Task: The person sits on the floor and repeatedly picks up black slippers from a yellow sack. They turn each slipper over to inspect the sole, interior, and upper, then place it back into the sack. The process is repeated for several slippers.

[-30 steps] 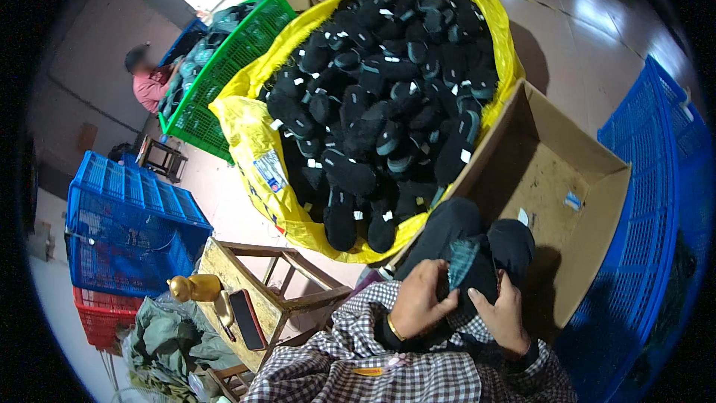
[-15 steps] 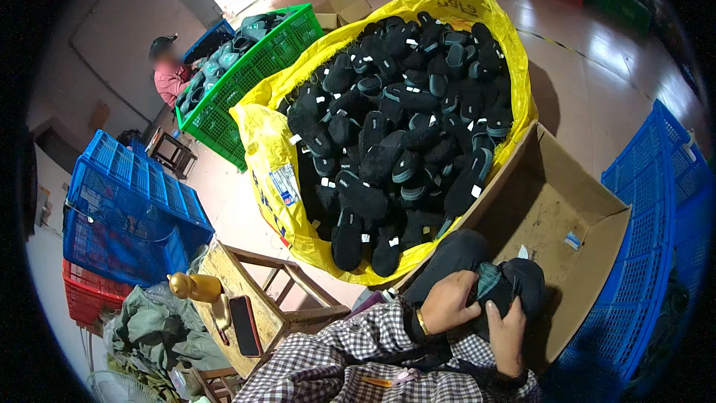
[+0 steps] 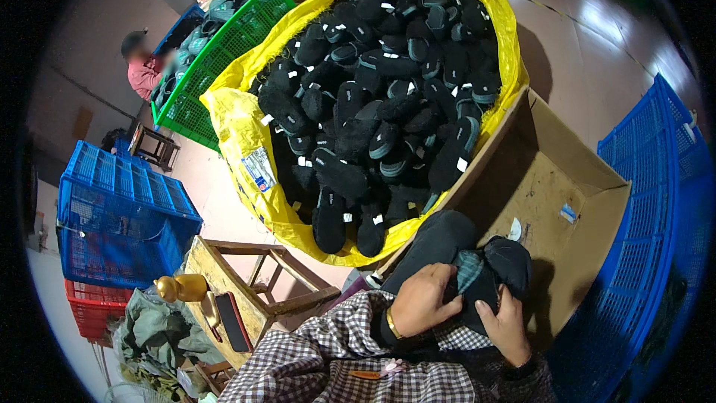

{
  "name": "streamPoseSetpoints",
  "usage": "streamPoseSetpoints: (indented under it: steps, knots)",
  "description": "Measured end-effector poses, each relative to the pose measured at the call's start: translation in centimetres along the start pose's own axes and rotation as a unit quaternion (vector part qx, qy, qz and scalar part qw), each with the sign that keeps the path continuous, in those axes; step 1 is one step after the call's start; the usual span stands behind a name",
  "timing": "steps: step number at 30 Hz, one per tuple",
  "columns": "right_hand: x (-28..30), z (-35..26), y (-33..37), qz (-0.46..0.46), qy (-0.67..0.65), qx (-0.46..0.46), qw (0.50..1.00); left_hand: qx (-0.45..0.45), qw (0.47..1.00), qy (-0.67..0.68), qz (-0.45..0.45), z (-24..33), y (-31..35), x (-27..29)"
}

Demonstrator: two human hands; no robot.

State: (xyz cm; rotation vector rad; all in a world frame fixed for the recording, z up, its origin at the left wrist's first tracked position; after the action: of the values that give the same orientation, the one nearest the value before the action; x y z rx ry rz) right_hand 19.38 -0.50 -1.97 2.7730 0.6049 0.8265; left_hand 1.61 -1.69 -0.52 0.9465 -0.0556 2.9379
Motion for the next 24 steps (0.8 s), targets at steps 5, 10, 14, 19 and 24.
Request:
streamPoseSetpoints:
  steps: [5, 10, 14, 19, 24]
  knots:
    - [-0.6, 0.6, -0.2, -0.004, 0.066, 0.041, 0.997, 0.035, 0.999, 0.023, -0.010, 0.0, -0.8, 0.4]
    - [-1.3, -0.2, -0.1, 0.014, 0.020, -0.057, 0.998, 0.003, 0.999, 0.040, -0.012, 0.2, -1.7, -0.2]
    - [-2.8, -0.9, -0.8, 0.045, -0.024, -0.003, 0.999, -0.012, 0.999, 0.046, -0.011, 0.6, -1.7, 0.7]
    - [-4.9, 1.1, -2.4, -0.016, -0.100, 0.030, 0.994, -0.021, 1.000, 0.019, 0.003, 1.7, -1.0, 0.7]
    - [-6.3, 2.1, -2.5, 0.012, -0.227, 0.048, 0.973, -0.038, 0.998, -0.036, 0.029, 2.6, 0.2, 0.2]
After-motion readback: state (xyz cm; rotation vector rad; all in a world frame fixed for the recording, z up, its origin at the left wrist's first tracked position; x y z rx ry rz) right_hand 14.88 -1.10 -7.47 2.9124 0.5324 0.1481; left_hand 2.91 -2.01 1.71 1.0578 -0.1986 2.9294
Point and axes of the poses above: each hand's wrist, its own y-axis away from the middle knuckle, its own x-axis out of the back of the hand, z = x × y, the point moved 5 cm from there along -y, towards the middle knuckle, and after that the axes turned 1 degree about -y, right-handed, at the moved point
